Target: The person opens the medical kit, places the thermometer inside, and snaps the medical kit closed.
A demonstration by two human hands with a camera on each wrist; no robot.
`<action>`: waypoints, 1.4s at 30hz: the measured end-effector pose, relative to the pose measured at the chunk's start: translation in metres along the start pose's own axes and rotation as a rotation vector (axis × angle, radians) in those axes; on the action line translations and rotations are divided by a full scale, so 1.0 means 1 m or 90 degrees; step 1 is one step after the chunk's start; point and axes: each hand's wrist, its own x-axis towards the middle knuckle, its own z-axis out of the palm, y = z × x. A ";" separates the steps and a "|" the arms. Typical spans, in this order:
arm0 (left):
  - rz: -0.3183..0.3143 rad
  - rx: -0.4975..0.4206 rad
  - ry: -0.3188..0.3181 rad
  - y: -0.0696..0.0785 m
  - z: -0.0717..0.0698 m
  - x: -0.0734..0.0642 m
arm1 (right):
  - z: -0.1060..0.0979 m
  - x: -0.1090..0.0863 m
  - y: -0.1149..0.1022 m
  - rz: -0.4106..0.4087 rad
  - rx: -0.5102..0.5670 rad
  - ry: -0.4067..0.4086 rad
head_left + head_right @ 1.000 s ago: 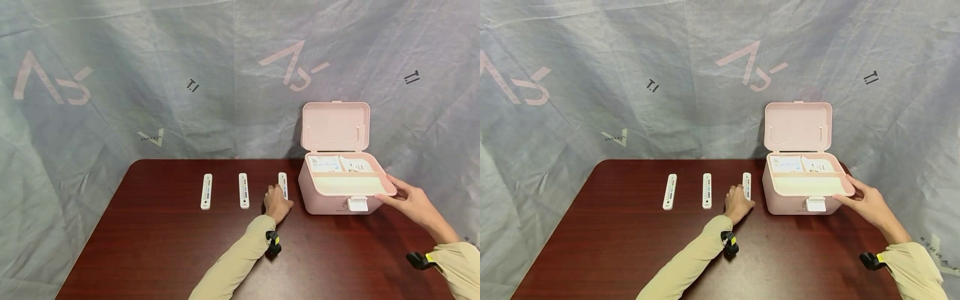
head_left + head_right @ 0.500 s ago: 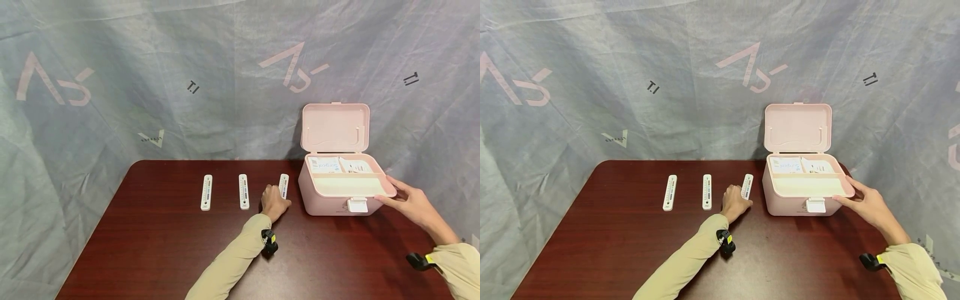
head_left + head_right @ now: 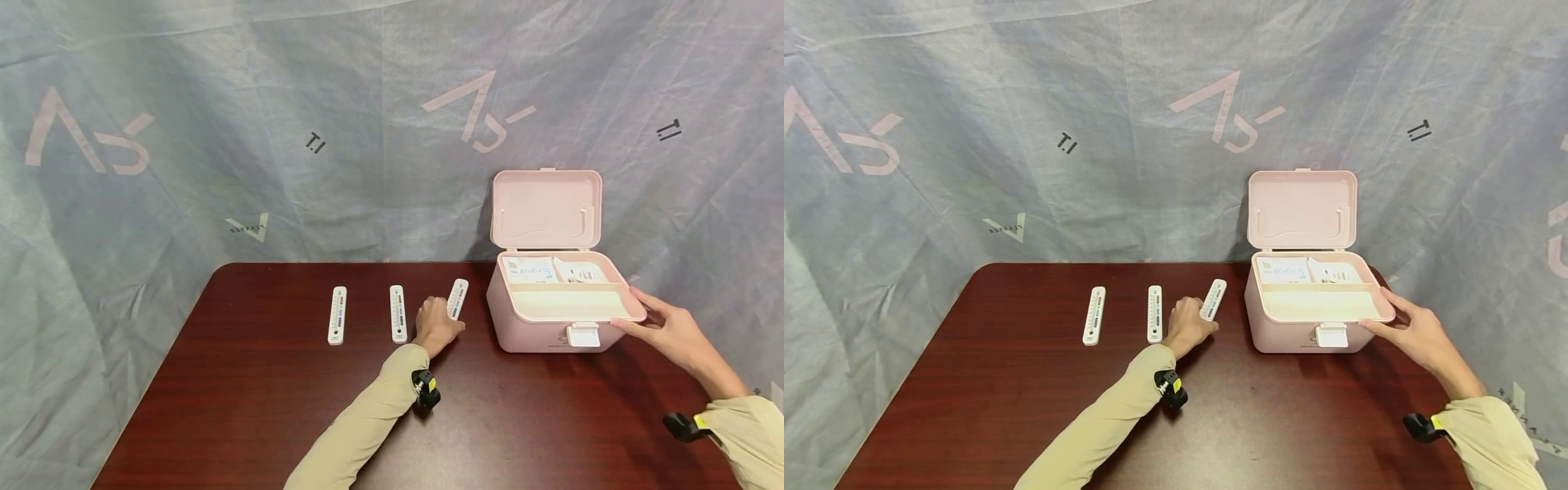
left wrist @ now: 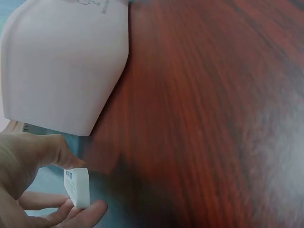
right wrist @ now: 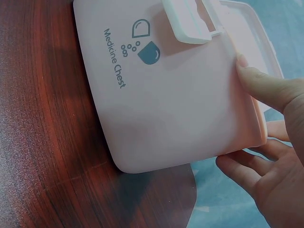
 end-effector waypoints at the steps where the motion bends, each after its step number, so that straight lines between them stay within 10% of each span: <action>1: 0.004 0.002 -0.002 -0.001 -0.002 0.000 | 0.000 0.000 0.000 0.001 -0.001 0.000; 21: 0.105 0.072 -0.018 -0.003 -0.036 -0.002 | 0.000 0.001 0.002 0.031 -0.032 -0.001; 42: 0.139 -0.002 -0.089 0.013 -0.059 -0.016 | 0.000 -0.001 -0.002 0.030 -0.027 -0.005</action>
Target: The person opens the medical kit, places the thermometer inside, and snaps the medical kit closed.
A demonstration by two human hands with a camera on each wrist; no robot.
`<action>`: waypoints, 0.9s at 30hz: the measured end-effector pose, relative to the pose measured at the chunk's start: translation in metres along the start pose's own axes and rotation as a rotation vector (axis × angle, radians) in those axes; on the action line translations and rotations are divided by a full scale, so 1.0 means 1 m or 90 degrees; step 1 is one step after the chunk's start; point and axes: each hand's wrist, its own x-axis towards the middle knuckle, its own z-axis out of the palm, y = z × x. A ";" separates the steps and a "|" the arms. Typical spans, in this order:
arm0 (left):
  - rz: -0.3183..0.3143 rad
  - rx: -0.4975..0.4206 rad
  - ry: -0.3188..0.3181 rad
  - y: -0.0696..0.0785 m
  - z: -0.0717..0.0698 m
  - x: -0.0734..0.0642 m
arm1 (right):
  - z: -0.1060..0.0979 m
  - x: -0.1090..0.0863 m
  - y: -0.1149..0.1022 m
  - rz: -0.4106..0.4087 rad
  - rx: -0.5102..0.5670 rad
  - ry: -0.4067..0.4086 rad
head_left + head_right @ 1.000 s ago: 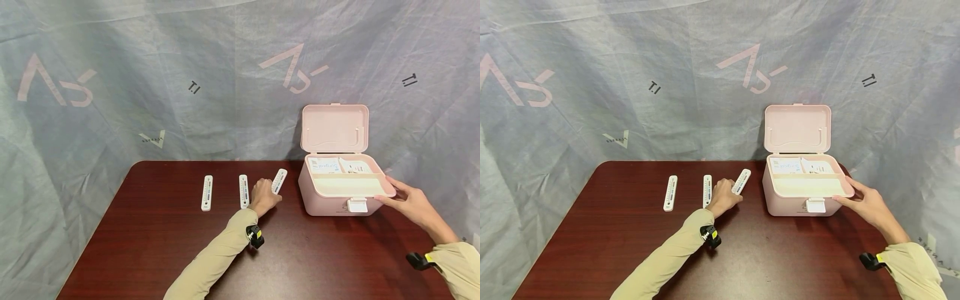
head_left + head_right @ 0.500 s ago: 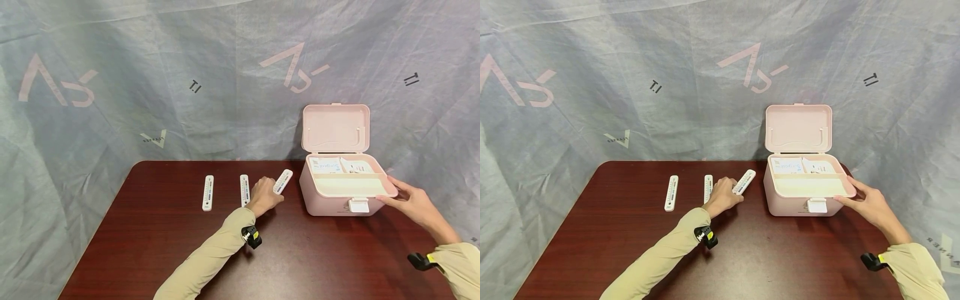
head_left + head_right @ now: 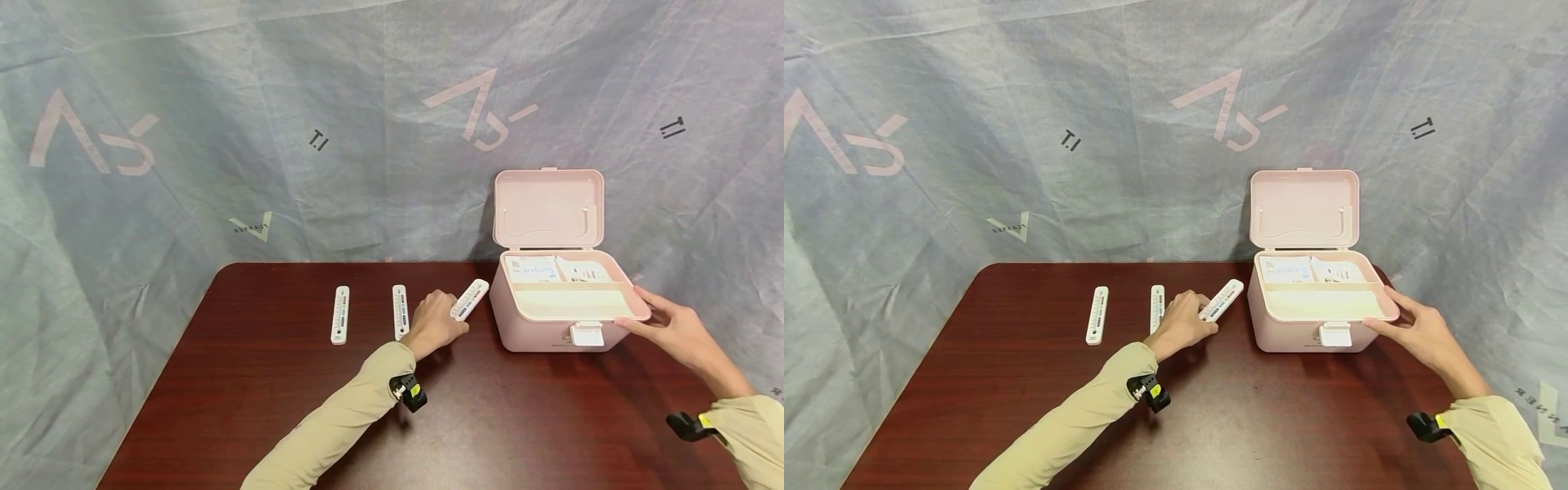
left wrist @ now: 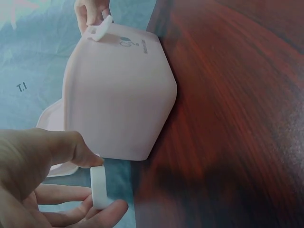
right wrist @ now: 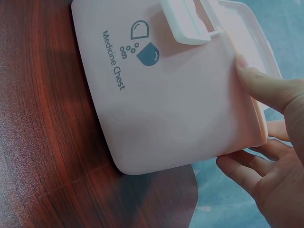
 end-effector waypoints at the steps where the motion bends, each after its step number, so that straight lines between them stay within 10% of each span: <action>1: 0.002 -0.003 0.000 0.001 0.000 -0.001 | 0.000 0.000 0.000 0.000 -0.002 0.001; 27: 0.060 0.032 0.014 0.009 -0.027 -0.014 | 0.001 0.001 0.002 0.004 0.014 -0.004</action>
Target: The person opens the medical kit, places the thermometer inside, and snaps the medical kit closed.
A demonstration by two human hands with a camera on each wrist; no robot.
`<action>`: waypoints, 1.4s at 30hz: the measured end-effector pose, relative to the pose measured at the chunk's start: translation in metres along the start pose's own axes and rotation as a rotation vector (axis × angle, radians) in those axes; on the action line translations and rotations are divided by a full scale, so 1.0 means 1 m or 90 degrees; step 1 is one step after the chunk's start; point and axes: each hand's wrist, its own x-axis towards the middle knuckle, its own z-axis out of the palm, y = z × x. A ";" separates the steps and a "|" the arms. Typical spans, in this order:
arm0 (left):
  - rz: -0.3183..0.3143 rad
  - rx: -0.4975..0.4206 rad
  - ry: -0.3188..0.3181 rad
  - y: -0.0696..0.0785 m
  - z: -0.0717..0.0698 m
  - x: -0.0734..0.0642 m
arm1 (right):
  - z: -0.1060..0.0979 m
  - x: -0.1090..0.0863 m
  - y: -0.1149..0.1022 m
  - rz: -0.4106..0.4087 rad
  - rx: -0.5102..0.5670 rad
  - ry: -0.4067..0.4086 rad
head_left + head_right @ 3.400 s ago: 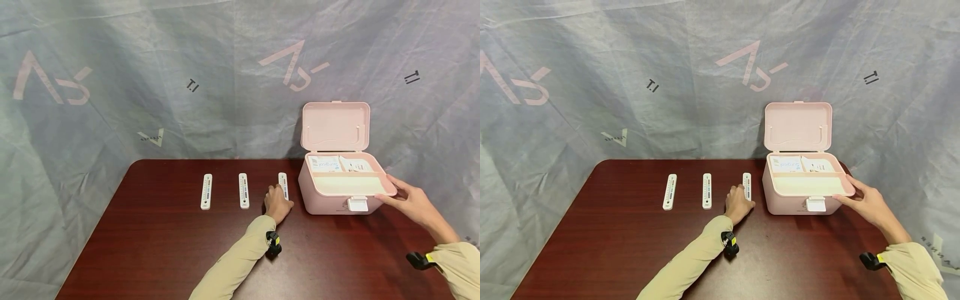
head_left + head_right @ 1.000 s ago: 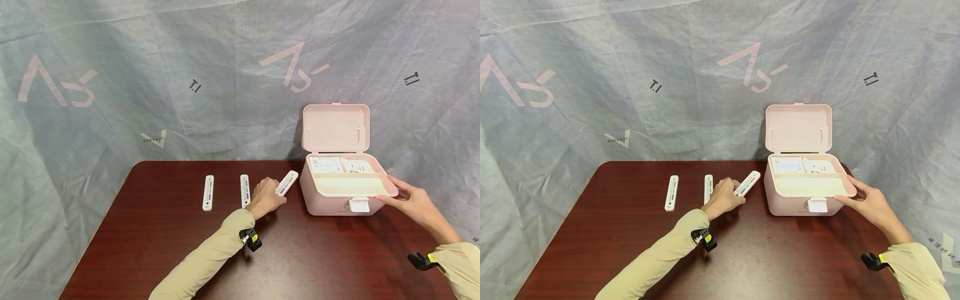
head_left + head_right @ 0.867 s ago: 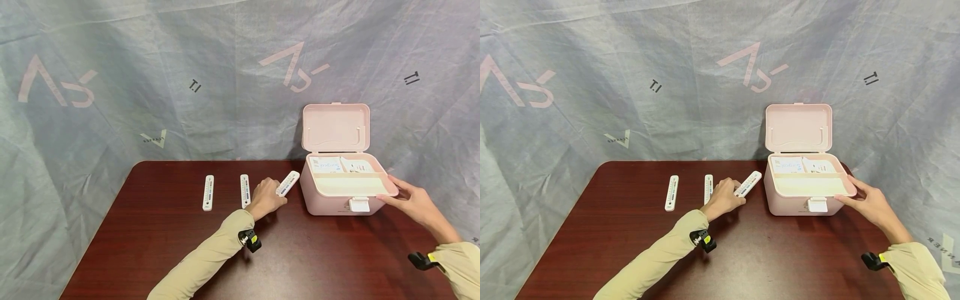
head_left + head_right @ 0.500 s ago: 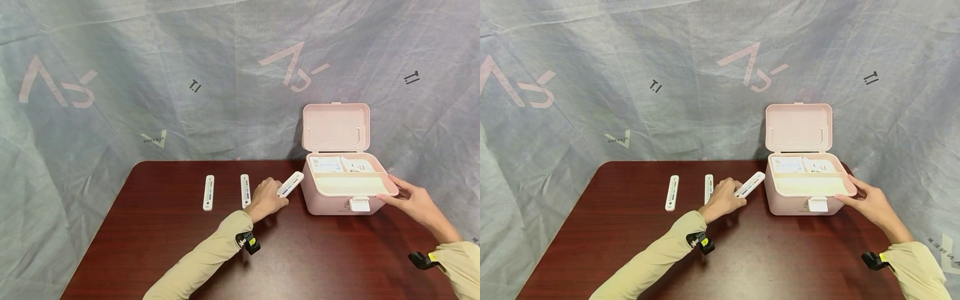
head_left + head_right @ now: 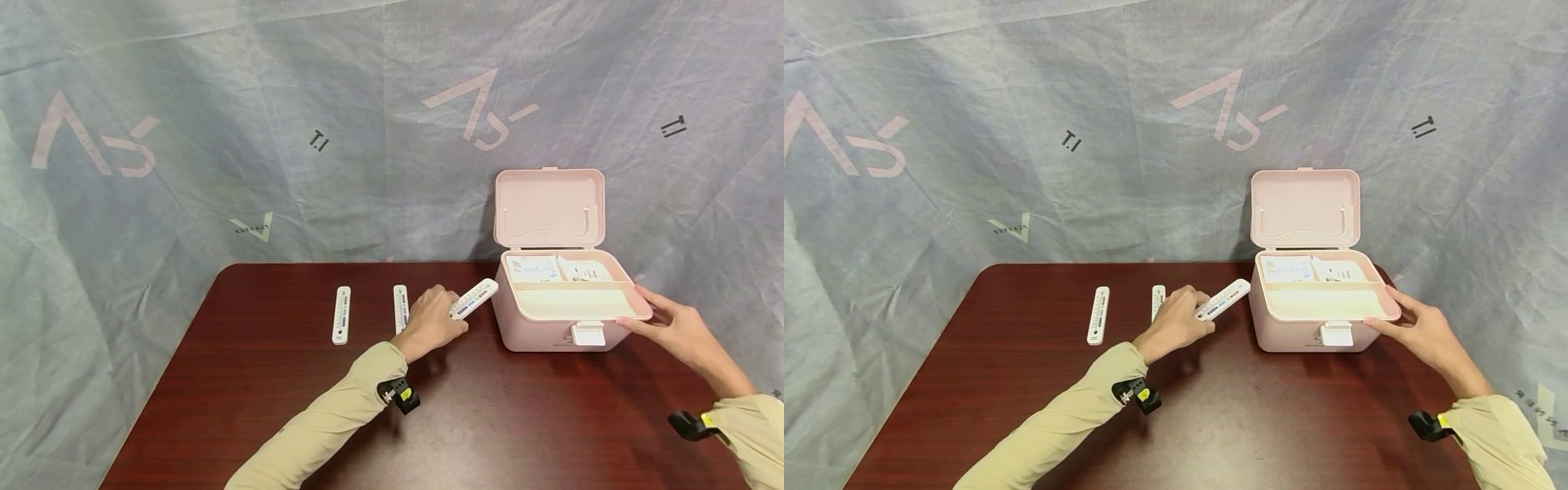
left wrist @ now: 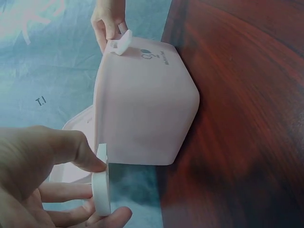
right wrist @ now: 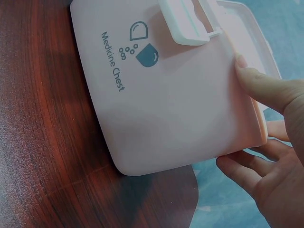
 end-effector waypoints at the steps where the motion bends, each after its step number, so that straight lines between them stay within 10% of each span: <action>1: 0.004 0.000 -0.001 0.000 -0.001 0.000 | 0.000 0.000 0.000 0.001 0.000 0.000; 42: 0.056 0.008 -0.058 0.026 -0.028 0.007 | 0.000 0.001 -0.001 0.019 -0.016 -0.002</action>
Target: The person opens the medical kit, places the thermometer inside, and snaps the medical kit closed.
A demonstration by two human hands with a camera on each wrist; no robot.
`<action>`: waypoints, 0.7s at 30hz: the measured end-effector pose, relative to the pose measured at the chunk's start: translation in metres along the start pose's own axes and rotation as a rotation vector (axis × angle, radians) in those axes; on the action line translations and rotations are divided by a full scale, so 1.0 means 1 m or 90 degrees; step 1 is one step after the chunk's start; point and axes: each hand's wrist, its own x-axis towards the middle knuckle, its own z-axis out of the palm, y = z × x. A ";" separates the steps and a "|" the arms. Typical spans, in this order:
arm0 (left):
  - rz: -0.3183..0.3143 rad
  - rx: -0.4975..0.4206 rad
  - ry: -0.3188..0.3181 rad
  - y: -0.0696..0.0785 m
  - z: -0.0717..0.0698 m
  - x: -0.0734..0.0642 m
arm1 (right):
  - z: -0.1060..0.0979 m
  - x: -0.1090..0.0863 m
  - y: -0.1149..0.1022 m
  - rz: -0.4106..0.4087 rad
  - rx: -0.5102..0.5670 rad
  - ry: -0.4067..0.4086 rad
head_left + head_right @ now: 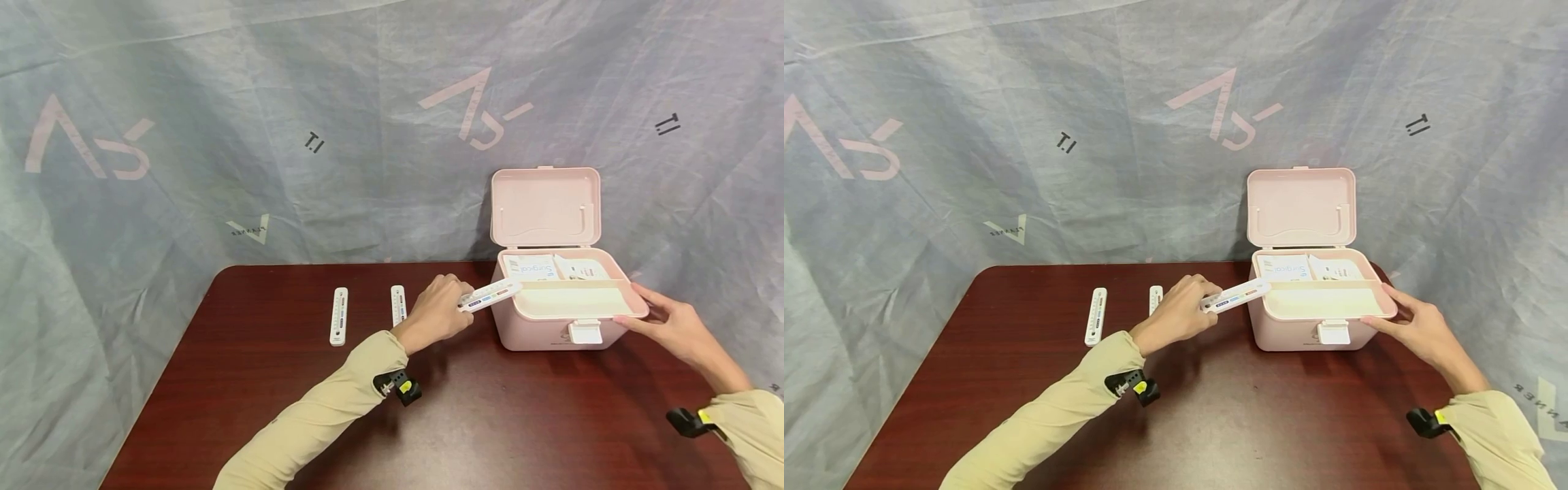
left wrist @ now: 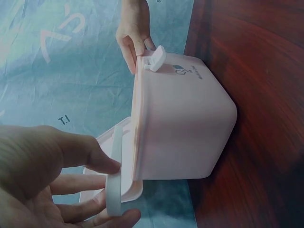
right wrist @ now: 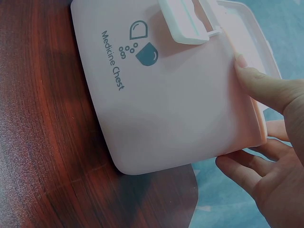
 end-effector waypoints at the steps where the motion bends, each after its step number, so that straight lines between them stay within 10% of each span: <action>1: 0.002 0.001 0.001 0.000 0.000 0.001 | 0.000 0.000 0.000 0.000 0.000 -0.001; 21: 0.033 -0.008 -0.003 0.008 0.009 0.016 | -0.001 -0.002 -0.002 -0.007 0.011 0.000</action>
